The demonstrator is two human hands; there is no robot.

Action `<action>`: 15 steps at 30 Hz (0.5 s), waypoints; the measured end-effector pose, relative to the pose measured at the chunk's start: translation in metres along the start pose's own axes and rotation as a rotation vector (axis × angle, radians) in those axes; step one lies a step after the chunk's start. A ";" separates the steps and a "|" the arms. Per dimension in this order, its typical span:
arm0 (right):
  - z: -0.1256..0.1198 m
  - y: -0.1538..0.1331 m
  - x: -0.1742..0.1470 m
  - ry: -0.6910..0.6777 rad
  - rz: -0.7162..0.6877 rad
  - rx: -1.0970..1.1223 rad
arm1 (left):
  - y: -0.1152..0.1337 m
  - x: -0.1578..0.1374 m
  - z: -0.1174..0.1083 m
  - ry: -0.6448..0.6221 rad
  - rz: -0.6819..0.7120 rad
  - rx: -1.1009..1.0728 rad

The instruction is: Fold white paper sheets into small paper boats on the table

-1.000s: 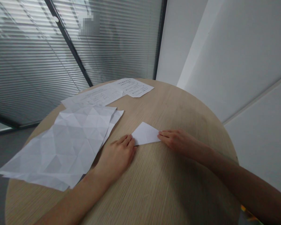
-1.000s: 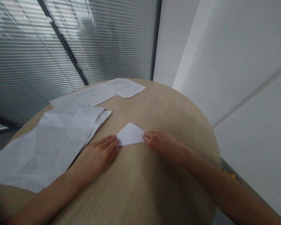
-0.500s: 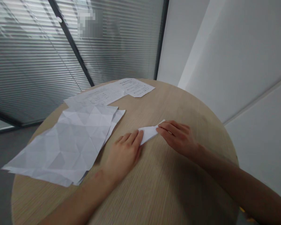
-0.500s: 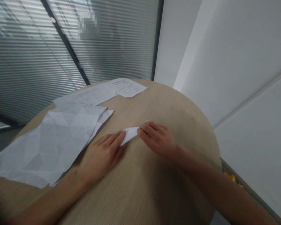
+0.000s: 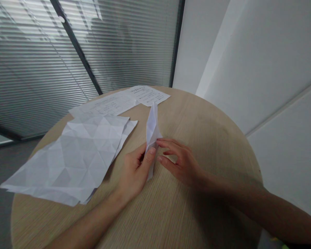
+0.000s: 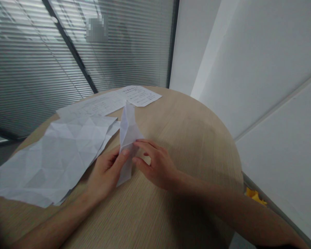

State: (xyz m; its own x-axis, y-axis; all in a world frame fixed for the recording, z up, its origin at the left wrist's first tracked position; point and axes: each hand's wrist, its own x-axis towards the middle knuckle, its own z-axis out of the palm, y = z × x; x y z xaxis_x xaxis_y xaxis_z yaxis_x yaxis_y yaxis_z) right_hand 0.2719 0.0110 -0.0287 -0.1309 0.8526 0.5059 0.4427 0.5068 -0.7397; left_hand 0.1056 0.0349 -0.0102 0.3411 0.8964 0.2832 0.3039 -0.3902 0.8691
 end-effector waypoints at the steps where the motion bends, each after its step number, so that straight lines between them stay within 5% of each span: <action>1: 0.000 0.000 0.000 -0.007 0.039 0.039 | 0.001 0.000 0.001 -0.023 0.015 -0.027; 6: -0.002 -0.004 0.001 -0.007 0.141 0.194 | 0.001 -0.001 0.002 -0.055 0.052 -0.040; 15: 0.006 -0.002 -0.003 0.022 0.212 0.220 | -0.007 -0.005 0.006 0.052 0.274 0.316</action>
State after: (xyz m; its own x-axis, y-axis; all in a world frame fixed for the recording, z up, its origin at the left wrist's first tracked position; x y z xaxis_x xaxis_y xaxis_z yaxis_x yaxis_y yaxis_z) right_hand 0.2661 0.0085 -0.0315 -0.0361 0.9407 0.3373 0.2549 0.3351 -0.9071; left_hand 0.1070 0.0321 -0.0197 0.4044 0.7569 0.5134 0.4690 -0.6535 0.5941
